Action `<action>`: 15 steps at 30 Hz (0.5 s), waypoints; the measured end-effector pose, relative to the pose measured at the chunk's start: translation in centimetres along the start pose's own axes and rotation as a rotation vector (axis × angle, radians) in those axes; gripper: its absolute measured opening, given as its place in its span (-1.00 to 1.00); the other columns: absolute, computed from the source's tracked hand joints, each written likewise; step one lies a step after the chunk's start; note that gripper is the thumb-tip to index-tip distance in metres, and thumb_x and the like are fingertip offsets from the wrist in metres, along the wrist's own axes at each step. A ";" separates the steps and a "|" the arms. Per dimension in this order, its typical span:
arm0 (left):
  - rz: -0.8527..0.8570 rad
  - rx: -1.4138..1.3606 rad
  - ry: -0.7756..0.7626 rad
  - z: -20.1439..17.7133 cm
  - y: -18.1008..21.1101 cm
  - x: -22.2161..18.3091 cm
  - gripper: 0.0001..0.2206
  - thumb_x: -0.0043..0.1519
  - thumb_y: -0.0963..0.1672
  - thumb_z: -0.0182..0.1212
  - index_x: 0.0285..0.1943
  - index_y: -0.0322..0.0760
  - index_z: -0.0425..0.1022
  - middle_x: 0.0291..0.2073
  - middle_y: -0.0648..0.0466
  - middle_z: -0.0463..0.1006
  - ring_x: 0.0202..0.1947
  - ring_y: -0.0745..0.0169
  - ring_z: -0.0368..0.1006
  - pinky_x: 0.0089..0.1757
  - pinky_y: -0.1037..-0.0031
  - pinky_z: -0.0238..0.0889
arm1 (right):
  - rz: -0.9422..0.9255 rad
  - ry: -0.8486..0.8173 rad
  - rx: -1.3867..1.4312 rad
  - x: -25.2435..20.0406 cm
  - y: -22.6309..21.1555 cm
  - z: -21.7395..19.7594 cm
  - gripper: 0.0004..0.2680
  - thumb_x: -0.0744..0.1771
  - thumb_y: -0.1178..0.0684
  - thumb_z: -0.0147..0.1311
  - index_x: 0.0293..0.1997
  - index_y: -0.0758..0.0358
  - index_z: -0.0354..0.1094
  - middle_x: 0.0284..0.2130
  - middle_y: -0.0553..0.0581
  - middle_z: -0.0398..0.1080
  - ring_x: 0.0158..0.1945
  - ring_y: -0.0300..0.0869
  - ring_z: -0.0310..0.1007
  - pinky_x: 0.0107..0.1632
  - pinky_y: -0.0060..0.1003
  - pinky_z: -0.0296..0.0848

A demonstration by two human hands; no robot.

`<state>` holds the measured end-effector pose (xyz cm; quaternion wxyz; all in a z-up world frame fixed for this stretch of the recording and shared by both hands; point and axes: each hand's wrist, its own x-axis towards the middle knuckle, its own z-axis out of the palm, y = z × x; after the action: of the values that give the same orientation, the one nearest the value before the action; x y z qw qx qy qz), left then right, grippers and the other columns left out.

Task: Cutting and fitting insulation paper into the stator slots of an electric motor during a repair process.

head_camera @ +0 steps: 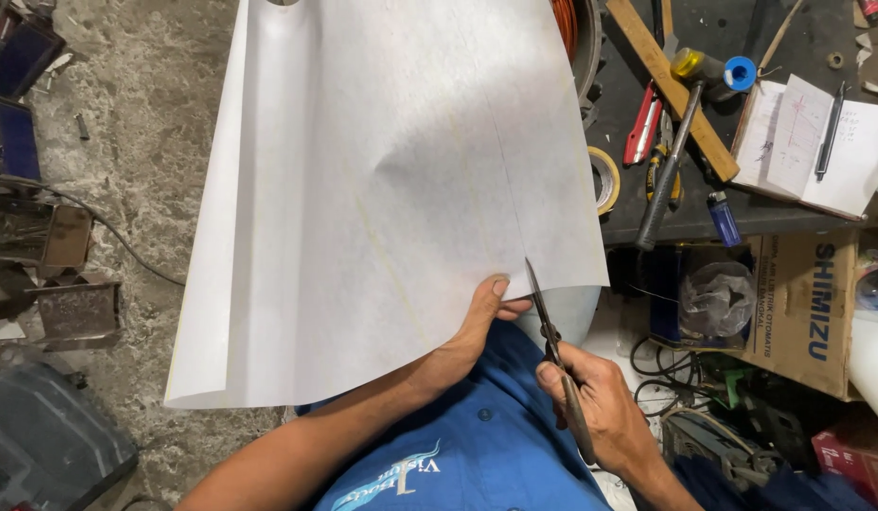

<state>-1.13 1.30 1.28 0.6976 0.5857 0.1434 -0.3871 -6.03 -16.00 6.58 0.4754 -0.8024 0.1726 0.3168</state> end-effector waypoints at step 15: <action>0.025 0.002 0.001 0.3 -1.1 0.5 -0.36 0.24 0.23 -0.39 0.36 -0.07 0.20 0.10 0.08 0.57 0.10 0.38 0.40 0.27 0.51 0.07 | -0.174 0.079 -0.006 0.2 2.3 0.7 -0.60 0.34 -0.29 0.01 -0.61 0.13 0.04 -0.71 -0.04 0.09 -0.65 -0.29 0.14 -0.54 -0.32 0.15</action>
<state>-1.61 0.85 0.29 0.7018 0.5883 0.1360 -0.3779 -7.51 -16.52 4.70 0.4914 -0.8277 0.1200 0.2430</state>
